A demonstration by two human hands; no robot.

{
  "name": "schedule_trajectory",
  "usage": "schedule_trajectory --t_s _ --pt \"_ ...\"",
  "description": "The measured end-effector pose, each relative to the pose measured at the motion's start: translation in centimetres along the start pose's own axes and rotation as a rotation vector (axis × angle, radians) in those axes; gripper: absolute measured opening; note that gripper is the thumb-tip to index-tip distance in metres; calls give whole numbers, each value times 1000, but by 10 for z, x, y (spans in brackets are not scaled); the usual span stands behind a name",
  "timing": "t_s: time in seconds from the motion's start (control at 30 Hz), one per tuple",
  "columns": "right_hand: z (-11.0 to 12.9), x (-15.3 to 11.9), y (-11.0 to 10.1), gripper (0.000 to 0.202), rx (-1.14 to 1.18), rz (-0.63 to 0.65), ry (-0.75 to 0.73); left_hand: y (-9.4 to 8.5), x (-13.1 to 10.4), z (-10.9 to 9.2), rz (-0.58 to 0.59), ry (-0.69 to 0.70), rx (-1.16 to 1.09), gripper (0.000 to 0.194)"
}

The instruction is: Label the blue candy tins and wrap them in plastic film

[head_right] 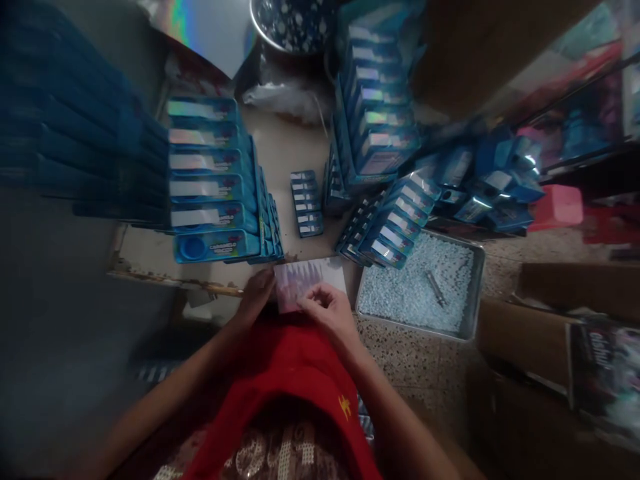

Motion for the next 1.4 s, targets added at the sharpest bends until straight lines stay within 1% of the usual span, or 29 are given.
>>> schedule_trajectory --t_s 0.07,0.1,0.17,0.2,0.23,0.27,0.3,0.4,0.47,0.53,0.6,0.73,0.8,0.87,0.97,1.1,1.27,1.33,1.4 --pt "19 -8 5 32 87 65 35 -16 -28 -10 66 -7 -84 42" --pt "26 -11 9 33 109 85 42 -21 -43 -16 145 -38 -187 52" --pt "36 -18 17 33 130 115 48 -26 -69 -31 371 -102 -455 70" --pt "40 -21 21 34 132 121 49 -28 -80 -41 473 -124 -578 75" --pt "43 -24 25 34 129 120 50 -30 -88 -50 533 -137 -659 75" --pt "45 -26 29 35 125 112 53 -34 -94 -59 537 -138 -682 71" --pt "46 -29 32 35 122 101 57 -39 -97 -65 507 -138 -663 63" --pt "49 -33 41 39 124 71 87 -55 -105 -78 367 -117 -516 41" --pt "52 -35 47 41 114 59 90 -67 -110 -87 329 -64 -464 35" --pt "61 -34 52 40 88 27 33 -80 -117 -98 317 -19 -440 33" --pt "79 -34 58 38 51 -32 -77 -97 -124 -113 252 23 -404 33" --pt "130 -35 81 30 -117 -146 -335 -138 -129 -153 -27 188 -312 28" --pt "154 -34 93 28 -246 -200 -441 -153 -126 -172 -86 269 -260 25" --pt "171 -30 104 28 -369 -237 -501 -162 -120 -185 -93 302 -247 22" --pt "180 -22 111 27 -470 -234 -501 -168 -108 -192 -63 299 -305 20" --pt "174 -13 111 29 -446 -203 -441 -164 -96 -189 10 300 -362 20" --pt "169 -7 110 29 -456 -196 -395 -159 -90 -184 28 287 -392 21" --pt "169 -4 109 31 -452 -184 -383 -157 -87 -182 45 268 -414 22" --pt "168 1 105 33 -446 -192 -378 -154 -85 -180 88 221 -459 24"
Point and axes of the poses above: each hand's wrist, its own x-axis towards the middle knuckle, its own y-axis out of the palm, z = x × y, the point moved 4 cm from there along x, towards the middle knuckle, and after that the axes turned 5 degrees about x, right-handed, at the moved point
